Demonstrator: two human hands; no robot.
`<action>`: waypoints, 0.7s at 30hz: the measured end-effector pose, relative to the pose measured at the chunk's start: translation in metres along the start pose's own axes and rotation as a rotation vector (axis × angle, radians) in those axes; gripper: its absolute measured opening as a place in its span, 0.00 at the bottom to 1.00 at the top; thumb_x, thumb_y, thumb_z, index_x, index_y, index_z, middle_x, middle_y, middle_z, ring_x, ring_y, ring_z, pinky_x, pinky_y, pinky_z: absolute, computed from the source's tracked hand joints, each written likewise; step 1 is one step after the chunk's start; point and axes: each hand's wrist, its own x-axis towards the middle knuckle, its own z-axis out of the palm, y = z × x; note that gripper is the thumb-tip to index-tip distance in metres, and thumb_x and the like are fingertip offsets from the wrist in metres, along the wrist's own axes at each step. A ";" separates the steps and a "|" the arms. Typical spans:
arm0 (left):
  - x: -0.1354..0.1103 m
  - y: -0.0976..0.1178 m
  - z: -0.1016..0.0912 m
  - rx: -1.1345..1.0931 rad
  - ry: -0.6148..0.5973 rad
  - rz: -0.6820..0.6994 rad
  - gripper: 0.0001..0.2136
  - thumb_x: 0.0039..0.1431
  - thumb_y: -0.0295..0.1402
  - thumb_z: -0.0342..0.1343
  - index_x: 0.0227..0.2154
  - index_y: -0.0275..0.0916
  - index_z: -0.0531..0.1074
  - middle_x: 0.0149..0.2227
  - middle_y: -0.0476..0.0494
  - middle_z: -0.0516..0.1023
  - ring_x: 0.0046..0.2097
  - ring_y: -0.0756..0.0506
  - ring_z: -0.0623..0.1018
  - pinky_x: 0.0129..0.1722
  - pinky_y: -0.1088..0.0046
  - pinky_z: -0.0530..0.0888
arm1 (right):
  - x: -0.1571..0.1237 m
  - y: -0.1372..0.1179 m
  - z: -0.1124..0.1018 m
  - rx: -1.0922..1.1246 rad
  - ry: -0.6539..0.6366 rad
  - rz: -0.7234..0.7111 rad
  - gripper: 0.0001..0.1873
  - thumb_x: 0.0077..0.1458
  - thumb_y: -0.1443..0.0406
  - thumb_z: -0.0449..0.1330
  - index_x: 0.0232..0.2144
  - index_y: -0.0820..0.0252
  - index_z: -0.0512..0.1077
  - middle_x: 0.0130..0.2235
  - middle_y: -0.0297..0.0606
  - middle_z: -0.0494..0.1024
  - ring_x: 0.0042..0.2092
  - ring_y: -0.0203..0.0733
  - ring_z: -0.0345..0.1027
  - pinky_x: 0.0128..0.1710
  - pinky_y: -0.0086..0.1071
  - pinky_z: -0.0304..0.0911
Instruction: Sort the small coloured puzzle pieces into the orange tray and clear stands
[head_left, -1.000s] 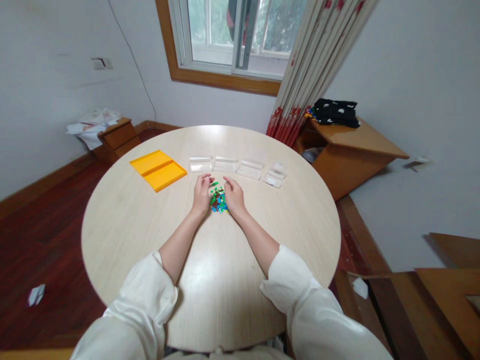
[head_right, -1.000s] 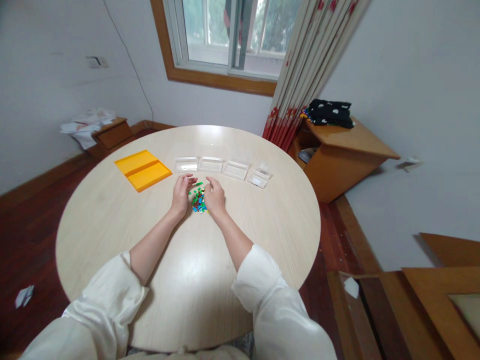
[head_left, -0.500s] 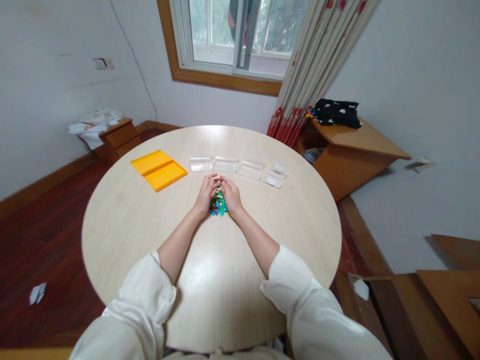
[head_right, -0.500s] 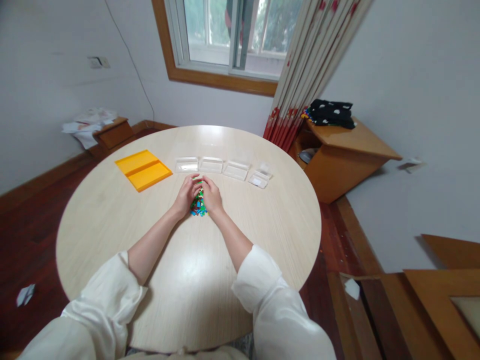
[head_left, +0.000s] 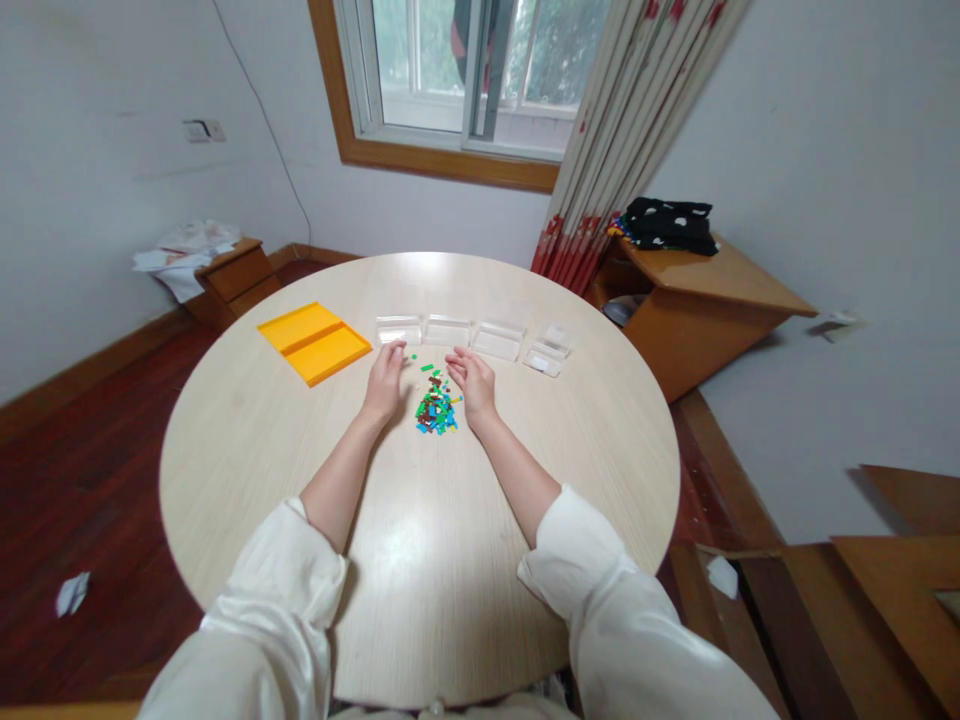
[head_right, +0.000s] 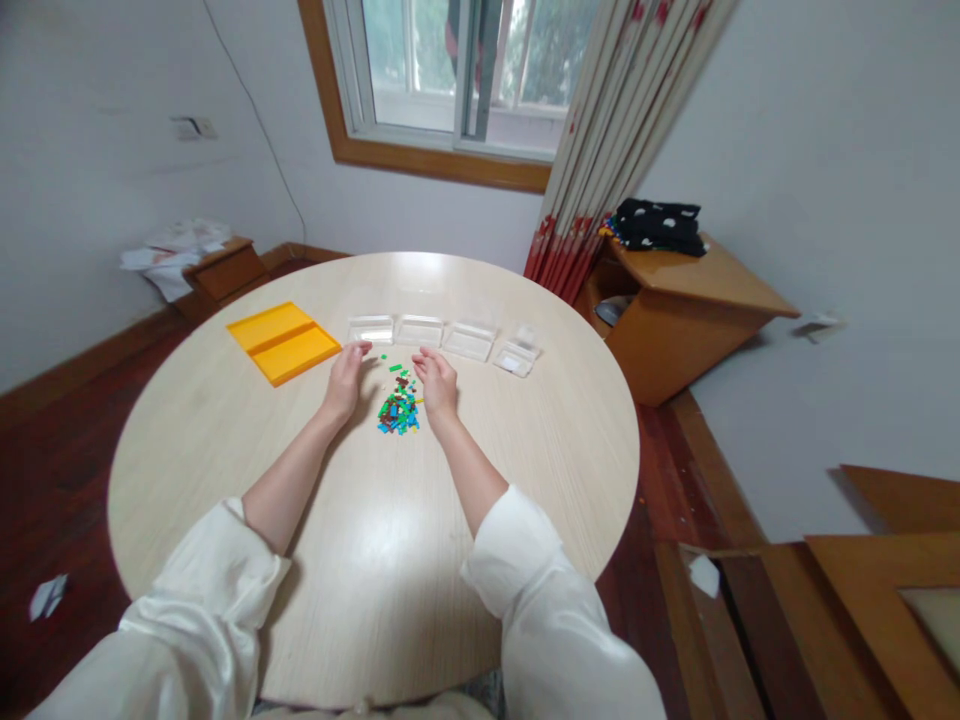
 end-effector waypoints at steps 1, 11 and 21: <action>0.002 -0.001 0.000 0.084 -0.057 -0.001 0.19 0.60 0.48 0.42 0.45 0.40 0.68 0.53 0.37 0.71 0.57 0.42 0.68 0.61 0.57 0.58 | 0.002 0.002 0.000 -0.028 0.001 0.004 0.09 0.51 0.66 0.55 0.35 0.63 0.73 0.32 0.36 0.79 0.41 0.36 0.74 0.53 0.38 0.65; 0.006 -0.001 0.002 0.105 -0.421 -0.062 0.24 0.61 0.49 0.42 0.51 0.40 0.68 0.51 0.34 0.74 0.56 0.40 0.71 0.61 0.56 0.59 | 0.008 0.012 -0.002 -0.139 -0.052 -0.025 0.12 0.53 0.67 0.51 0.37 0.63 0.72 0.39 0.42 0.79 0.47 0.38 0.72 0.56 0.38 0.62; -0.001 0.008 0.010 -0.325 -0.479 -0.217 0.29 0.52 0.58 0.49 0.39 0.36 0.74 0.38 0.35 0.80 0.46 0.38 0.77 0.52 0.56 0.69 | 0.011 0.016 -0.004 -0.181 -0.046 -0.048 0.13 0.55 0.65 0.50 0.37 0.63 0.72 0.39 0.42 0.79 0.45 0.38 0.73 0.53 0.37 0.64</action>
